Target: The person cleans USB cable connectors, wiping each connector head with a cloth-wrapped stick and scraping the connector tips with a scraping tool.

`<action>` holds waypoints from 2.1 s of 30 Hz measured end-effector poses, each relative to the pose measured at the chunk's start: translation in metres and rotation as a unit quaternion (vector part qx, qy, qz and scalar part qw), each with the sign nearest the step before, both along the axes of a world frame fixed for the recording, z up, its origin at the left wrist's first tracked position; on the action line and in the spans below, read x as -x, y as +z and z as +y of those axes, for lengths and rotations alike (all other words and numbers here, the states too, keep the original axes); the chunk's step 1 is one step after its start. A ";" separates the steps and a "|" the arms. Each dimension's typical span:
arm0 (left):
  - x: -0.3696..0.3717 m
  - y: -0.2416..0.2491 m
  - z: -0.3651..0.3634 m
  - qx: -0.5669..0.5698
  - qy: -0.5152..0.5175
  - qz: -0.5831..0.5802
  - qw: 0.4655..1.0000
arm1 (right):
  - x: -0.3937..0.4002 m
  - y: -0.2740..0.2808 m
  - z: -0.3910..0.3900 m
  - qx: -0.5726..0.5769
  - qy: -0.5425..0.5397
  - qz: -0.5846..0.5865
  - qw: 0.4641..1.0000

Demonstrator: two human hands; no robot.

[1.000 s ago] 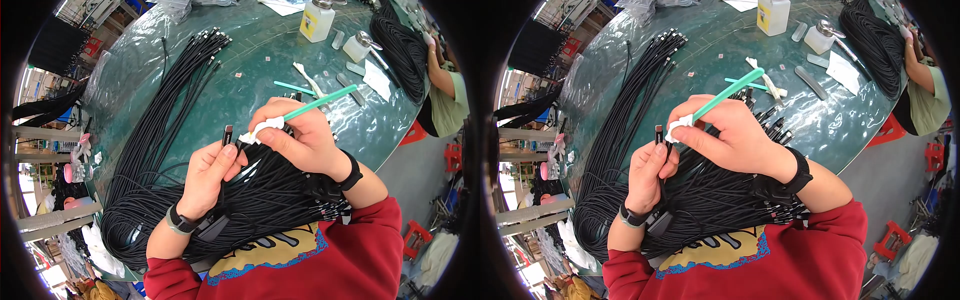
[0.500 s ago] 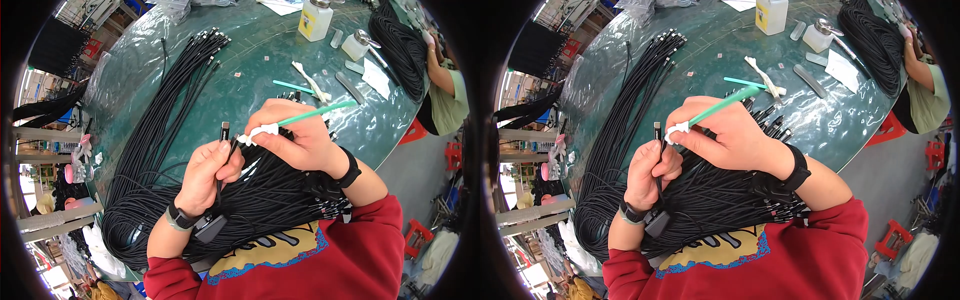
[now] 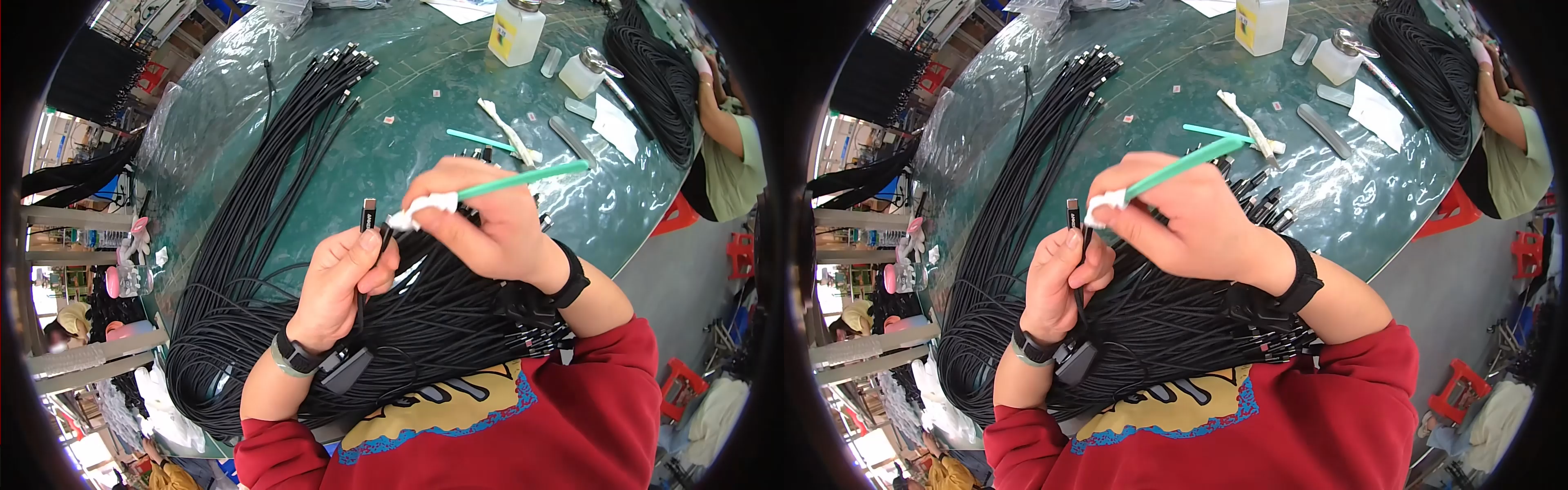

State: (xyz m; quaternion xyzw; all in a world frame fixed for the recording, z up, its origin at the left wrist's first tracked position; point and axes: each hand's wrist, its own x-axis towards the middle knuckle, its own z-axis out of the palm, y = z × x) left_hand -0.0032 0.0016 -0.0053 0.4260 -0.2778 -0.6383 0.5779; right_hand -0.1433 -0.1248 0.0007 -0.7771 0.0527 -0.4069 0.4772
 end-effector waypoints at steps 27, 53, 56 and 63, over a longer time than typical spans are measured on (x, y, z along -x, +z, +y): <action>0.018 0.005 0.001 -0.001 -0.077 -0.162 0.984 | 0.003 -0.006 -0.013 -0.037 -0.110 0.032 0.993; -0.118 -0.007 -0.031 -0.187 0.005 -0.835 0.517 | 0.019 0.019 -0.011 -0.132 -0.103 -0.046 0.985; -0.127 -0.005 -0.040 -0.184 -0.038 -0.827 0.531 | 0.020 0.019 -0.011 -0.123 -0.106 -0.040 0.986; -0.132 -0.038 -0.052 -0.111 0.029 -0.874 0.472 | 0.014 0.003 -0.014 -0.126 -0.082 -0.038 0.988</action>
